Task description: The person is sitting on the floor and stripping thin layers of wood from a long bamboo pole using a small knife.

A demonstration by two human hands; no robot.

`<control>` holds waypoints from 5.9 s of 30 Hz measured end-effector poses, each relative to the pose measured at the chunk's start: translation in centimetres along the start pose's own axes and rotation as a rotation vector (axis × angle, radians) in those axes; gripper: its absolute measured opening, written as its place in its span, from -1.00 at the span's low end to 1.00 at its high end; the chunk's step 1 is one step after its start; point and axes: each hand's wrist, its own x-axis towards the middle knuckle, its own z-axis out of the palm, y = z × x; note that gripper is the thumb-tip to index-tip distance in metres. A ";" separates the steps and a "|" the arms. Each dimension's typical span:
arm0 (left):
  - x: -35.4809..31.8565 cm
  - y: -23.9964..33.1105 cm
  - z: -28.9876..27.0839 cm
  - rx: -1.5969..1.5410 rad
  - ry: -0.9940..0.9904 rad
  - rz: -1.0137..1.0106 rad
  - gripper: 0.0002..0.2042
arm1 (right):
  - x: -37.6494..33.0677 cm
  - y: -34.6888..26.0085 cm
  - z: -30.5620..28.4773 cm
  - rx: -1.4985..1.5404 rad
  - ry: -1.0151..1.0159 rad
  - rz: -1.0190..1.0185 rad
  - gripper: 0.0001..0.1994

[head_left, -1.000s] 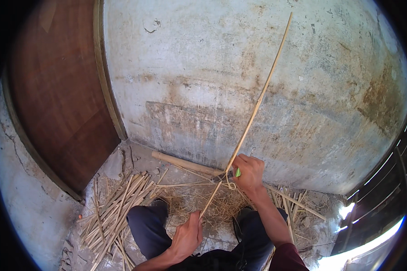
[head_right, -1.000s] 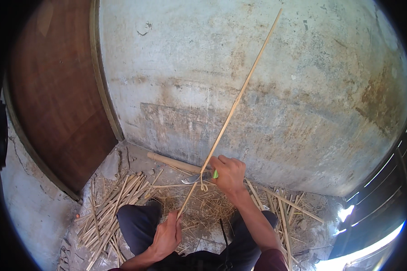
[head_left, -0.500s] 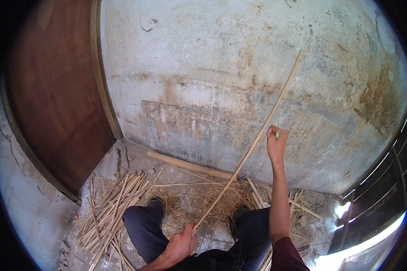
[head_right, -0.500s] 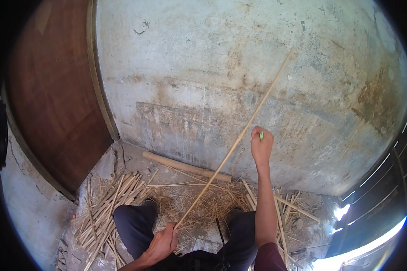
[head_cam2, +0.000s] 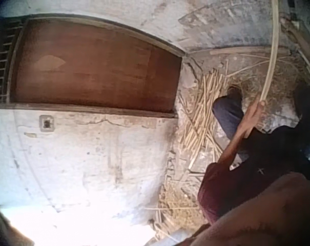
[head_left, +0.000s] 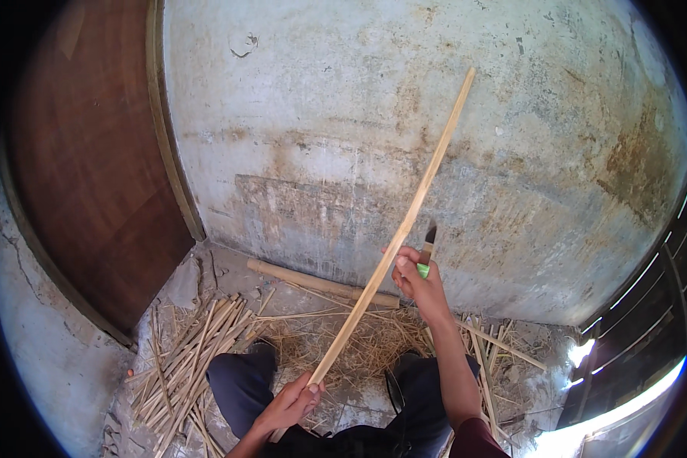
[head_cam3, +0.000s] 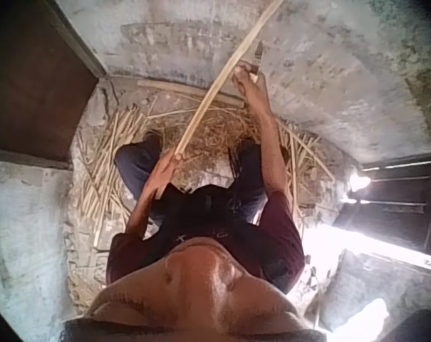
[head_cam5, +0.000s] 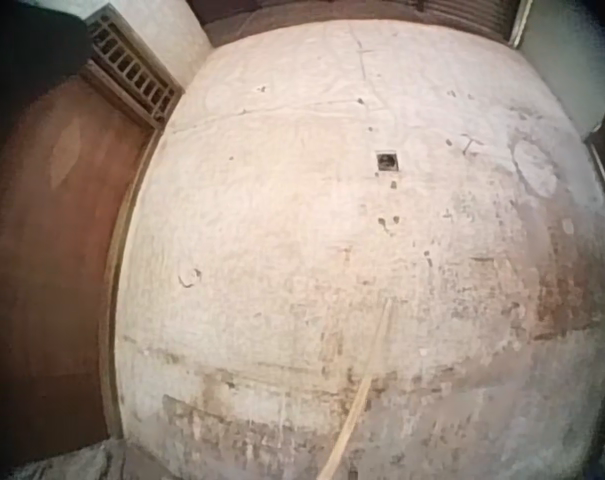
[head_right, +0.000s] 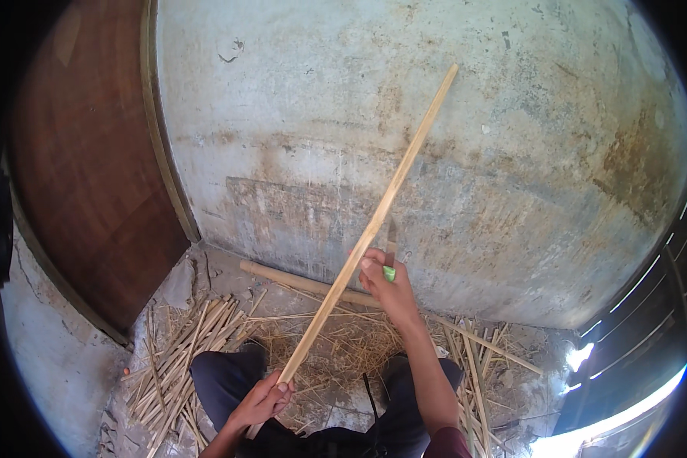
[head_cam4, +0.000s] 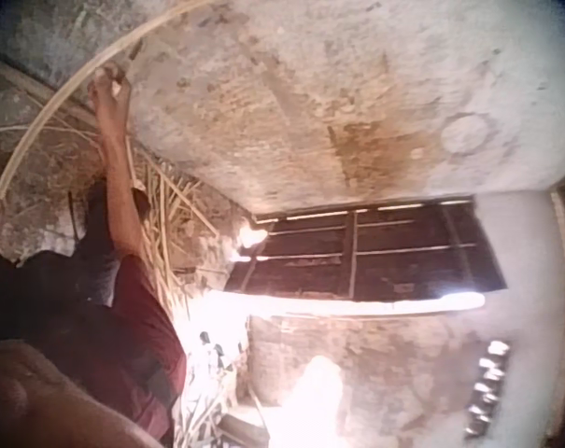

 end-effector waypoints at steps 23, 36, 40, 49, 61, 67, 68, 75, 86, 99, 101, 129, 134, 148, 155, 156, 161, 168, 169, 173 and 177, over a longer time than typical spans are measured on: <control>7.9 6.9 -2.5 0.146 0.063 -0.027 -0.74 | -1.7 5.9 4.2 -0.296 -0.185 -0.161 -0.83; 9.1 5.5 -0.9 0.133 0.189 -0.083 -0.79 | 1.9 5.5 -0.7 -0.963 0.061 -0.669 -0.73; 9.4 4.1 0.1 0.543 0.354 0.155 -0.79 | 1.7 9.1 -1.3 -0.903 0.044 -0.521 -0.80; 8.1 3.2 2.3 0.670 0.321 0.037 -0.78 | 1.3 10.7 -1.0 -0.998 0.051 -0.540 -0.87; 6.7 1.2 3.1 0.952 0.368 0.065 -0.79 | 0.6 12.4 0.1 -1.034 0.016 -0.455 -0.89; 5.8 0.8 2.9 0.939 0.373 0.058 -0.77 | 1.1 12.8 0.1 -1.222 0.065 -0.479 -0.86; 5.6 0.9 2.9 0.936 0.374 0.041 -0.78 | 1.0 12.7 0.4 -1.203 0.078 -0.485 -0.90; 4.0 0.3 3.0 0.941 0.347 0.000 -0.78 | 4.0 12.7 -3.4 -1.245 0.273 -0.349 -0.95; 3.7 -0.9 2.2 0.966 0.321 -0.033 -0.77 | 2.5 12.6 -2.3 -1.165 0.147 -0.389 -0.92; 1.5 -0.3 2.3 0.976 0.290 -0.022 -0.78 | 4.3 11.8 -4.0 -1.228 0.268 -0.384 -0.93; 0.6 -0.2 2.2 0.979 0.277 -0.045 -0.78 | 4.6 11.3 -4.0 -1.241 0.256 -0.377 -0.93; -1.4 -4.9 -0.8 0.350 0.179 -0.100 -0.71 | 4.7 10.6 -5.2 -0.010 0.006 0.210 -0.69; -0.4 -3.3 -1.8 -0.125 0.008 -0.380 -0.67 | 3.6 10.2 -3.6 0.074 0.028 0.200 -0.74; 5.2 -2.3 -1.3 0.325 -0.010 -0.118 -0.59 | 3.6 10.7 -2.3 -0.111 0.204 0.086 -0.83; 11.2 -2.4 -0.3 -0.056 -0.018 -0.295 -0.70 | 3.7 11.3 -2.4 -0.132 0.158 0.130 -0.75; 11.7 -2.2 -0.4 -0.058 -0.018 -0.297 -0.70 | 3.7 11.7 -2.6 -0.123 0.158 0.116 -0.72; 13.9 -2.3 -1.7 -0.344 0.010 -0.329 -0.70 | 2.3 14.1 -3.5 -0.502 0.200 -0.136 -0.59; 14.8 -2.2 -3.2 -0.574 -0.032 -0.341 -0.78 | 0.0 14.4 -0.9 -0.749 -0.049 -0.131 -0.58; 14.7 -2.2 -3.1 -0.580 -0.028 -0.346 -0.78 | -0.3 14.2 -0.4 -0.749 -0.055 -0.124 -0.58; 14.3 -2.1 -2.9 -0.254 0.018 -0.311 -0.73 | -1.1 13.7 1.0 -0.746 -0.164 -0.153 -0.63; 14.2 -2.7 -3.5 -0.329 0.053 -0.297 -0.68 | -1.1 13.1 2.0 -0.771 -0.234 -0.113 -0.68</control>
